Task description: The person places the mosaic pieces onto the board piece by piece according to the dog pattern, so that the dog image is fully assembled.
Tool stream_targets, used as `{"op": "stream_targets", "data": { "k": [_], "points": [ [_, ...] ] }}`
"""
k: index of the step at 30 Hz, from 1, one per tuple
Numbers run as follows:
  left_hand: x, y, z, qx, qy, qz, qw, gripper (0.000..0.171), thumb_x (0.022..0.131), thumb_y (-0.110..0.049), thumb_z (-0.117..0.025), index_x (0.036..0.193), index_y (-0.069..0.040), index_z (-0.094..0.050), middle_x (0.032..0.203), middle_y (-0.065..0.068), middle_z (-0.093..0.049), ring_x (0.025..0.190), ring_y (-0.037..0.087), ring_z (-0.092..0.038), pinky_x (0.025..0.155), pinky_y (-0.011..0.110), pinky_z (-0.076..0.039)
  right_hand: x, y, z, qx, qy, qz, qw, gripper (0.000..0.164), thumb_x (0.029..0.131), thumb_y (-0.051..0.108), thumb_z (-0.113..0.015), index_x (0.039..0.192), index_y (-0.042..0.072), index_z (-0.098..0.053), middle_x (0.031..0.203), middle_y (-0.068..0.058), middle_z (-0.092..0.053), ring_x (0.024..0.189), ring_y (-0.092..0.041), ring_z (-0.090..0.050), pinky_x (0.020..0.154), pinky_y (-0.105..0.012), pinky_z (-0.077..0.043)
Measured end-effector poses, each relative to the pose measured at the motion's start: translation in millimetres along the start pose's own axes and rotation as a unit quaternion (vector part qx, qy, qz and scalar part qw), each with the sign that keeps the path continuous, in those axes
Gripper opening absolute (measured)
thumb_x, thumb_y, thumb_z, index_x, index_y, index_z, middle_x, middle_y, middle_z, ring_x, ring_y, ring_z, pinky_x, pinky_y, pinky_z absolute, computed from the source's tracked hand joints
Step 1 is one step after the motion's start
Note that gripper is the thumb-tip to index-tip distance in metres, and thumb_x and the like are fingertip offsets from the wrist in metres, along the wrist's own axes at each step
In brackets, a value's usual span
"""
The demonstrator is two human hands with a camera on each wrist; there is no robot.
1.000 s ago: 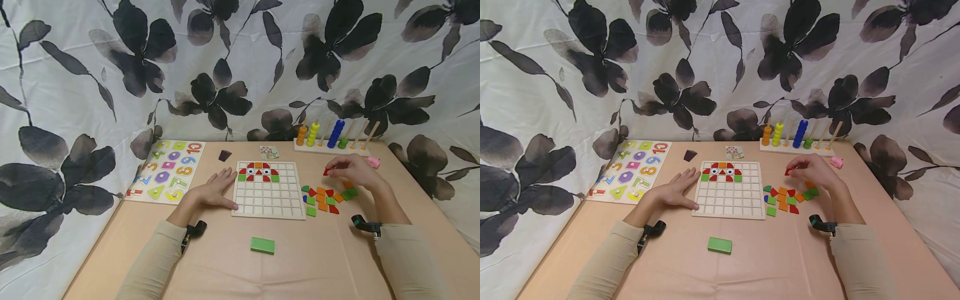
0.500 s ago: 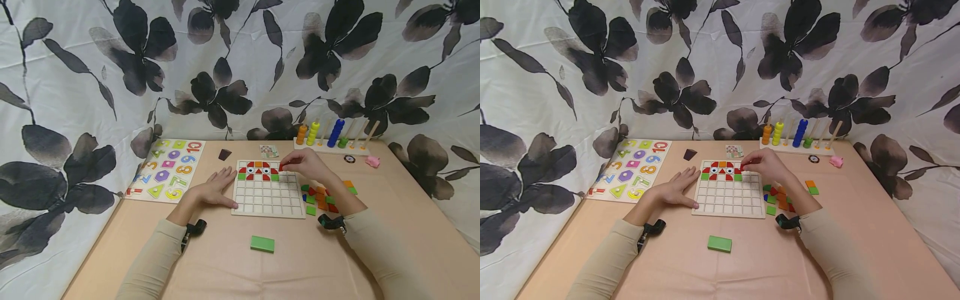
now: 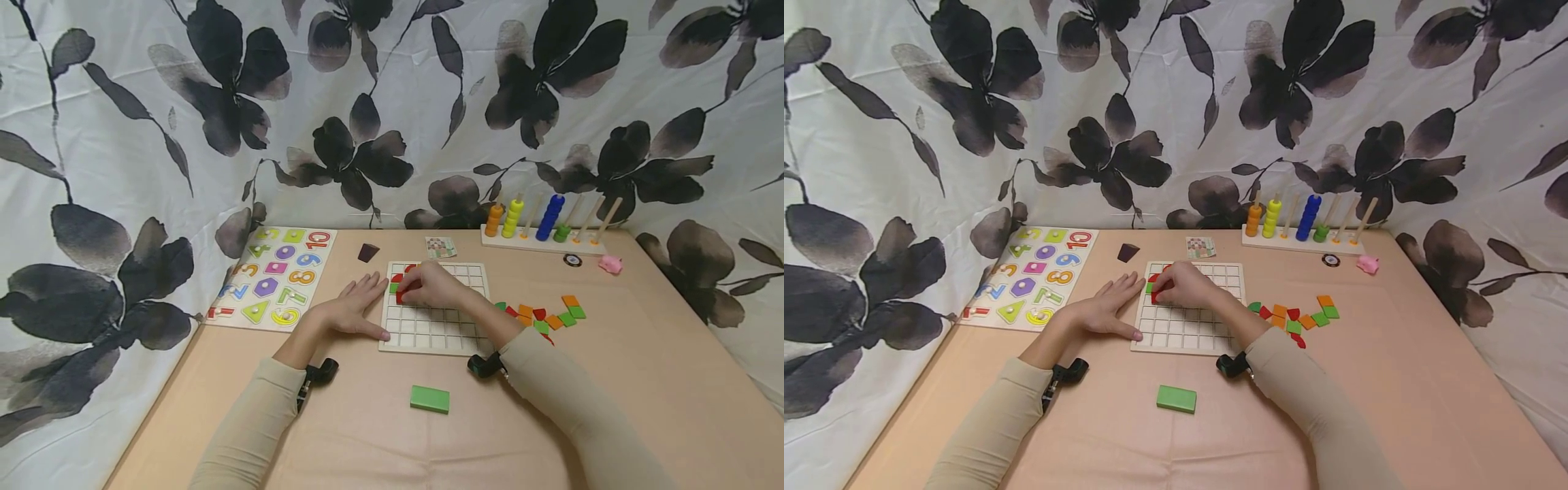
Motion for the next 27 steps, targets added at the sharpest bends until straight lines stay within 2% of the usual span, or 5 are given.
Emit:
{"op": "stream_targets", "data": {
  "k": [9, 16, 22, 27],
  "points": [
    [-0.7, -1.5, -0.5, 0.002, 0.003, -0.005, 1.0000, 0.122, 0.069, -0.077, -0.064, 0.156, -0.015, -0.005, 0.161, 0.013, 0.005, 0.147, 0.030, 0.007, 0.117, 0.051, 0.002, 10.1, 4.5, -14.7, -0.069, 0.031, 0.022, 0.997, 0.015, 0.086, 0.019, -0.073, 0.100, 0.016, -0.076, 0.094, 0.008, -0.068, 0.088, -0.008, -0.058, 0.080, -0.028, -0.049],
    [-1.6, -1.6, 0.3, 0.000, 0.002, -0.006, 1.0000, 0.122, 0.069, -0.076, -0.064, 0.156, -0.015, -0.005, 0.161, 0.013, 0.005, 0.147, 0.030, 0.007, 0.117, 0.051, 0.001, 10.9, 5.6, -19.4, -0.080, 0.044, 0.042, 0.995, 0.014, 0.089, 0.018, -0.070, 0.102, 0.015, -0.073, 0.097, 0.008, -0.065, 0.090, -0.008, -0.058, 0.082, -0.028, -0.049],
    [-2.7, -4.2, 2.8, -0.013, -0.008, -0.016, 0.9998, 0.122, 0.069, -0.074, -0.066, 0.155, -0.012, -0.007, 0.161, 0.016, 0.003, 0.147, 0.031, 0.006, 0.116, 0.052, 0.001, 10.1, 12.6, -20.8, -0.115, 0.037, 0.068, 0.990, 0.015, 0.088, 0.017, -0.070, 0.102, 0.013, -0.075, 0.098, 0.005, -0.065, 0.093, -0.009, -0.058, 0.086, -0.029, -0.049],
    [-3.5, -4.8, 4.1, -0.016, -0.010, -0.017, 0.9997, 0.121, 0.070, -0.073, -0.067, 0.155, -0.011, -0.008, 0.160, 0.017, 0.003, 0.147, 0.032, 0.006, 0.116, 0.053, 0.001, 7.3, 17.0, -18.0, -0.129, 0.024, 0.076, 0.988, 0.016, 0.086, 0.015, -0.073, 0.102, 0.013, -0.076, 0.097, 0.004, -0.068, 0.092, -0.009, -0.059, 0.083, -0.028, -0.049]
  ]
}}
Point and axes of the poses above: each hand's wrist, its own x-axis towards the middle knuckle, its own z-axis out of the back of the hand, y = z × x, the point moved 8 cm from there along x, towards the middle knuckle
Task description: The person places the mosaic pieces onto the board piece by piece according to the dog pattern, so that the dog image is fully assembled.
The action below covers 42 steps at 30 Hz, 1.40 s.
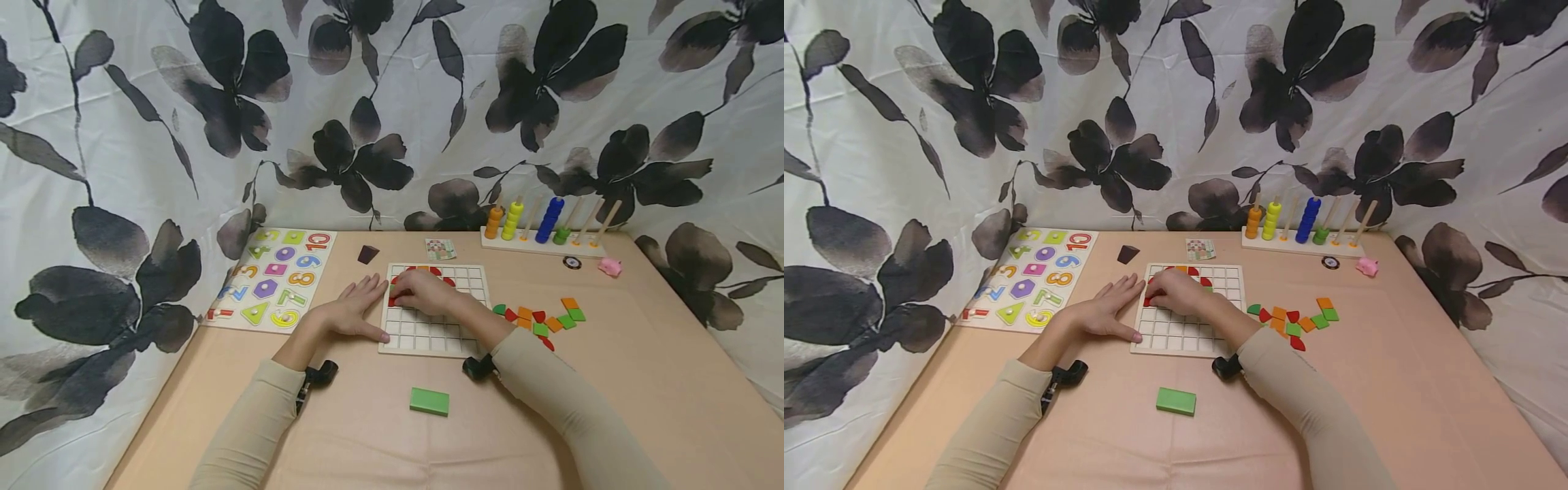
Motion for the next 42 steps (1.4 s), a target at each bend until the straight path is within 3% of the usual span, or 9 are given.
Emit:
{"op": "stream_targets", "data": {
  "k": [6, 13, 18, 22, 30, 42],
  "points": [
    [1.6, 0.1, -0.8, 0.008, 0.003, 0.006, 0.9999, 0.122, 0.069, -0.075, -0.066, 0.156, -0.013, -0.007, 0.161, 0.014, 0.004, 0.147, 0.030, 0.007, 0.117, 0.051, 0.001, -30.6, -8.9, 34.5, 0.066, -0.035, -0.042, 0.996, 0.025, 0.086, 0.013, -0.072, 0.111, 0.014, -0.072, 0.100, -0.001, -0.067, 0.085, -0.014, -0.057, 0.074, -0.032, -0.050],
    [1.1, -0.6, 0.6, 0.010, 0.004, 0.014, 0.9998, 0.122, 0.069, -0.074, -0.067, 0.156, -0.013, -0.006, 0.161, 0.013, 0.004, 0.147, 0.029, 0.006, 0.117, 0.050, 0.001, -104.3, -42.8, 86.9, 0.121, -0.071, -0.099, 0.985, 0.026, 0.087, 0.022, -0.072, 0.113, 0.027, -0.070, 0.111, 0.002, -0.066, 0.090, -0.020, -0.055, 0.074, -0.033, -0.049],
    [1.0, -2.0, 1.0, 0.012, 0.001, 0.012, 0.9999, 0.121, 0.069, -0.074, -0.066, 0.156, -0.014, -0.006, 0.161, 0.013, 0.003, 0.148, 0.029, 0.006, 0.117, 0.050, 0.000, -156.2, -76.7, 98.8, 0.141, -0.053, -0.175, 0.973, 0.025, 0.085, 0.026, -0.074, 0.110, 0.026, -0.072, 0.107, 0.001, -0.067, 0.090, -0.019, -0.056, 0.073, -0.032, -0.051],
    [0.8, -1.5, 1.1, 0.009, -0.001, 0.011, 0.9999, 0.121, 0.069, -0.073, -0.067, 0.156, -0.014, -0.007, 0.161, 0.012, 0.003, 0.148, 0.029, 0.006, 0.117, 0.051, 0.001, -181.5, -100.1, 96.0, 0.154, -0.013, -0.227, 0.961, 0.022, 0.085, 0.022, -0.074, 0.107, 0.018, -0.074, 0.100, -0.003, -0.067, 0.089, -0.025, -0.055, 0.069, -0.033, -0.052],
    [1.8, 0.2, -1.4, 0.014, -0.002, 0.012, 0.9998, 0.122, 0.068, -0.076, -0.065, 0.156, -0.013, -0.007, 0.161, 0.012, 0.003, 0.148, 0.029, 0.006, 0.117, 0.051, 0.000, -191.0, -117.8, 75.7, 0.165, 0.058, -0.244, 0.954, 0.019, 0.082, 0.021, -0.077, 0.099, 0.013, -0.074, 0.083, -0.003, -0.067, 0.076, -0.022, -0.057, 0.067, -0.027, -0.050],
    [0.0, -0.6, -1.1, 0.002, -0.005, 0.013, 0.9999, 0.121, 0.069, -0.073, -0.067, 0.156, -0.014, -0.008, 0.161, 0.012, 0.003, 0.148, 0.028, 0.006, 0.117, 0.050, 0.000, -187.4, -121.5, 66.1, 0.141, 0.074, -0.263, 0.952, 0.016, 0.078, 0.021, -0.081, 0.090, 0.014, -0.071, 0.077, -0.002, -0.063, 0.074, -0.021, -0.055, 0.066, -0.029, -0.048]
  ]
}}
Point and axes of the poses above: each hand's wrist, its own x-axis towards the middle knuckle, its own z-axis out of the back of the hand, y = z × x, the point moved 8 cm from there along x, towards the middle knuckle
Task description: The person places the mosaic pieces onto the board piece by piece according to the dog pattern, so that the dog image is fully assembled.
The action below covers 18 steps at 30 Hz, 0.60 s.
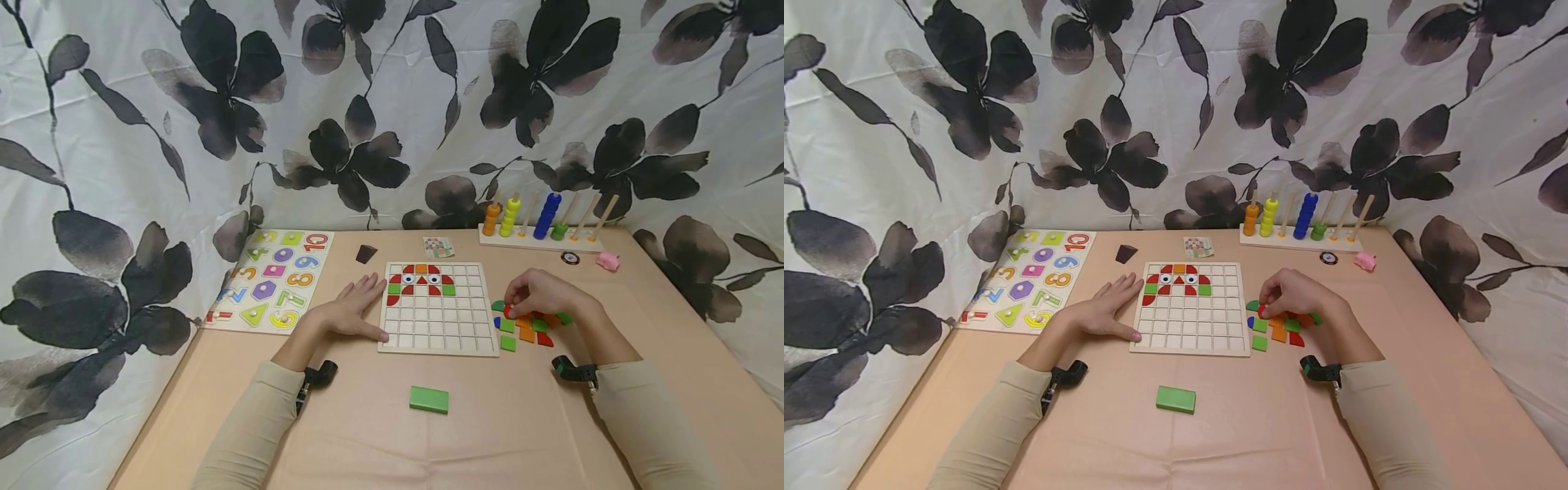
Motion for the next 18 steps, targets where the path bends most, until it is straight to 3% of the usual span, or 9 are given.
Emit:
{"op": "stream_targets", "data": {
  "k": [5, 12, 18],
  "points": [
    [-0.2, 0.1, 0.3, 0.000, 0.003, 0.002, 1.0000, 0.121, 0.069, -0.073, -0.067, 0.156, -0.015, -0.007, 0.161, 0.011, 0.004, 0.148, 0.028, 0.007, 0.117, 0.051, 0.000, -0.4, 1.2, 1.7, 0.030, -0.004, 0.017, 0.999, 0.016, 0.079, 0.016, -0.080, 0.090, 0.012, -0.068, 0.077, -0.004, -0.062, 0.074, -0.023, -0.055, 0.065, -0.029, -0.048],
    [0.6, -0.8, 1.0, -0.003, 0.000, -0.001, 1.0000, 0.121, 0.068, -0.073, -0.067, 0.156, -0.014, -0.008, 0.161, 0.012, 0.003, 0.148, 0.028, 0.006, 0.117, 0.051, 0.000, -5.9, 20.4, 13.1, 0.100, -0.031, 0.037, 0.994, 0.015, 0.086, 0.015, -0.072, 0.093, 0.007, -0.062, 0.083, -0.014, -0.063, 0.066, -0.034, -0.054, 0.051, -0.032, -0.046],
    [0.2, -0.4, 1.1, -0.002, 0.001, -0.005, 1.0000, 0.121, 0.069, -0.072, -0.068, 0.155, -0.012, -0.008, 0.161, 0.014, 0.003, 0.147, 0.030, 0.006, 0.116, 0.053, 0.000, 13.5, 58.5, 17.2, 0.131, -0.076, 0.104, 0.983, 0.015, 0.090, 0.019, -0.069, 0.100, 0.011, -0.062, 0.095, -0.010, -0.065, 0.086, -0.028, -0.059, 0.077, -0.031, -0.051]
  ]
}}
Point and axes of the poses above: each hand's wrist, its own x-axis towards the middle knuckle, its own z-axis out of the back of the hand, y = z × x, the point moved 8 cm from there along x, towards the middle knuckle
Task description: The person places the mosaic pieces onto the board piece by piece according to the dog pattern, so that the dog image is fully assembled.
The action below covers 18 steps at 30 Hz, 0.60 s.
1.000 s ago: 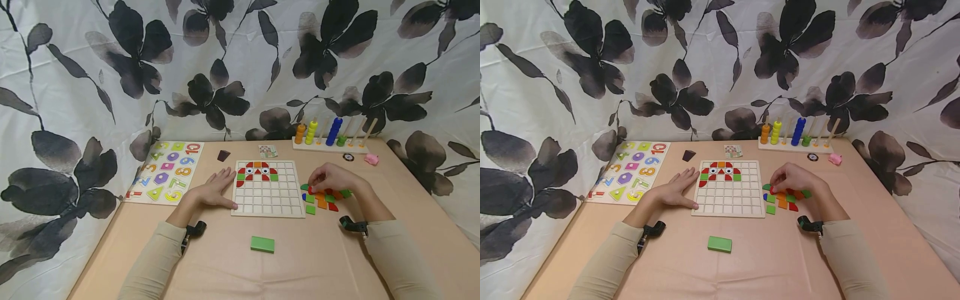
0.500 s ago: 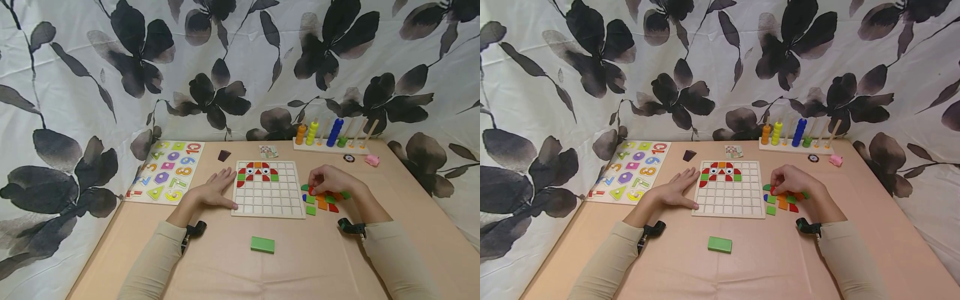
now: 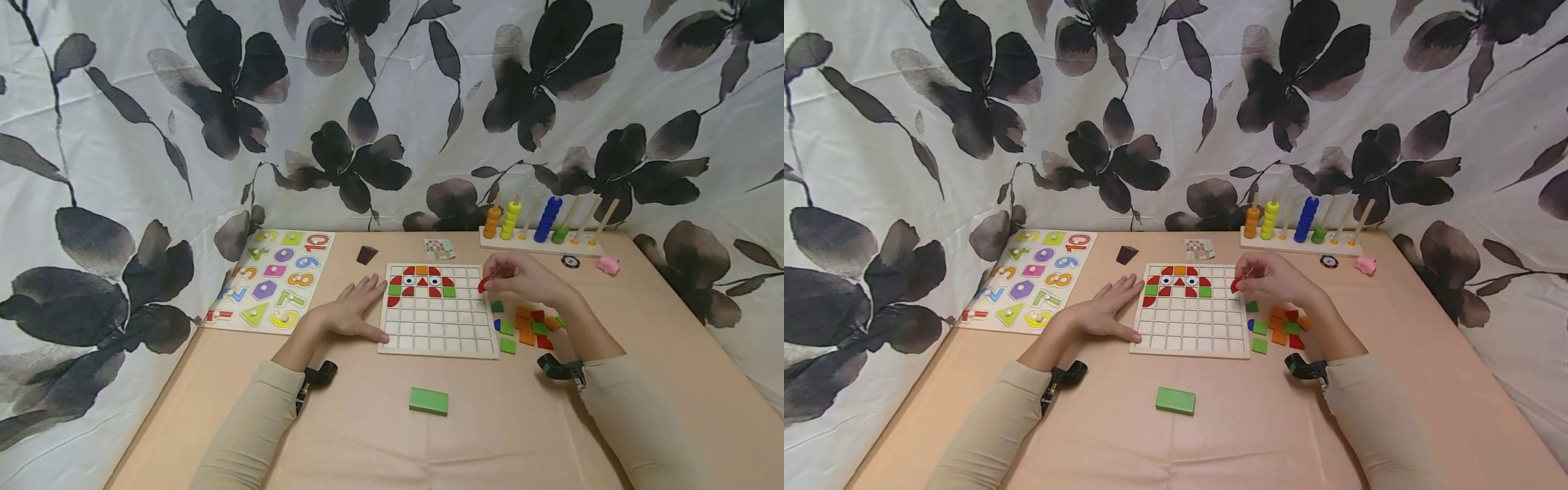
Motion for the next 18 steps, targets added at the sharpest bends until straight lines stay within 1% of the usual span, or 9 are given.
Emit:
{"op": "stream_targets", "data": {
  "k": [1, 4, 8, 10, 12, 14, 18],
  "points": [
    [0.0, 0.1, -0.3, 0.000, 0.002, 0.000, 1.0000, 0.121, 0.069, -0.073, -0.067, 0.156, -0.012, -0.008, 0.161, 0.014, 0.003, 0.147, 0.030, 0.007, 0.116, 0.053, 0.000, 6.9, 5.9, -4.9, 0.008, -0.003, 0.012, 1.000, 0.015, 0.090, 0.019, -0.069, 0.101, 0.011, -0.062, 0.097, -0.009, -0.065, 0.088, -0.028, -0.060, 0.080, -0.031, -0.051],
    [0.4, 0.9, -1.2, 0.004, 0.002, 0.001, 1.0000, 0.122, 0.069, -0.074, -0.067, 0.156, -0.013, -0.007, 0.161, 0.012, 0.004, 0.147, 0.029, 0.007, 0.117, 0.052, 0.001, 29.3, 22.0, -22.2, 0.013, -0.013, 0.038, 0.999, 0.014, 0.090, 0.019, -0.069, 0.101, 0.012, -0.064, 0.098, -0.007, -0.066, 0.087, -0.026, -0.060, 0.081, -0.029, -0.052],
    [1.8, 2.7, -2.2, 0.007, 0.001, 0.002, 1.0000, 0.121, 0.069, -0.074, -0.066, 0.156, -0.013, -0.007, 0.161, 0.011, 0.004, 0.148, 0.029, 0.007, 0.117, 0.051, 0.001, 58.6, 41.9, -52.5, 0.007, 0.004, 0.074, 0.997, 0.012, 0.089, 0.014, -0.069, 0.100, 0.011, -0.068, 0.096, -0.005, -0.067, 0.084, -0.024, -0.058, 0.076, -0.028, -0.052],
    [1.9, 3.0, -2.0, 0.003, 0.001, 0.002, 1.0000, 0.121, 0.069, -0.074, -0.067, 0.156, -0.014, -0.007, 0.161, 0.011, 0.004, 0.148, 0.029, 0.007, 0.117, 0.051, 0.001, 70.8, 48.5, -68.6, 0.006, 0.022, 0.085, 0.996, 0.012, 0.088, 0.011, -0.070, 0.100, 0.009, -0.070, 0.096, -0.004, -0.068, 0.083, -0.023, -0.057, 0.075, -0.028, -0.052],
    [1.7, 3.2, -1.9, 0.001, 0.004, 0.003, 1.0000, 0.121, 0.069, -0.074, -0.067, 0.156, -0.014, -0.007, 0.161, 0.011, 0.004, 0.148, 0.029, 0.007, 0.117, 0.051, 0.001, 80.4, 52.4, -83.0, -0.004, 0.037, 0.091, 0.995, 0.011, 0.088, 0.009, -0.070, 0.099, 0.007, -0.071, 0.094, -0.002, -0.069, 0.082, -0.021, -0.058, 0.073, -0.028, -0.052],
    [1.4, 3.0, -1.7, -0.001, 0.006, 0.003, 1.0000, 0.121, 0.069, -0.074, -0.067, 0.156, -0.014, -0.007, 0.161, 0.012, 0.004, 0.148, 0.029, 0.007, 0.117, 0.051, 0.002, 87.8, 54.6, -95.3, -0.026, 0.051, 0.098, 0.994, 0.010, 0.087, 0.008, -0.070, 0.097, 0.007, -0.072, 0.091, -0.001, -0.070, 0.080, -0.020, -0.058, 0.072, -0.029, -0.051],
    [1.1, 2.7, -1.6, 0.002, 0.008, 0.001, 1.0000, 0.121, 0.069, -0.074, -0.066, 0.156, -0.014, -0.007, 0.161, 0.012, 0.004, 0.147, 0.030, 0.007, 0.117, 0.051, 0.001, 97.9, 51.3, -111.6, -0.076, 0.065, 0.089, 0.991, 0.008, 0.086, 0.008, -0.072, 0.093, 0.011, -0.074, 0.086, 0.002, -0.070, 0.078, -0.016, -0.057, 0.071, -0.029, -0.050]
  ]
}}
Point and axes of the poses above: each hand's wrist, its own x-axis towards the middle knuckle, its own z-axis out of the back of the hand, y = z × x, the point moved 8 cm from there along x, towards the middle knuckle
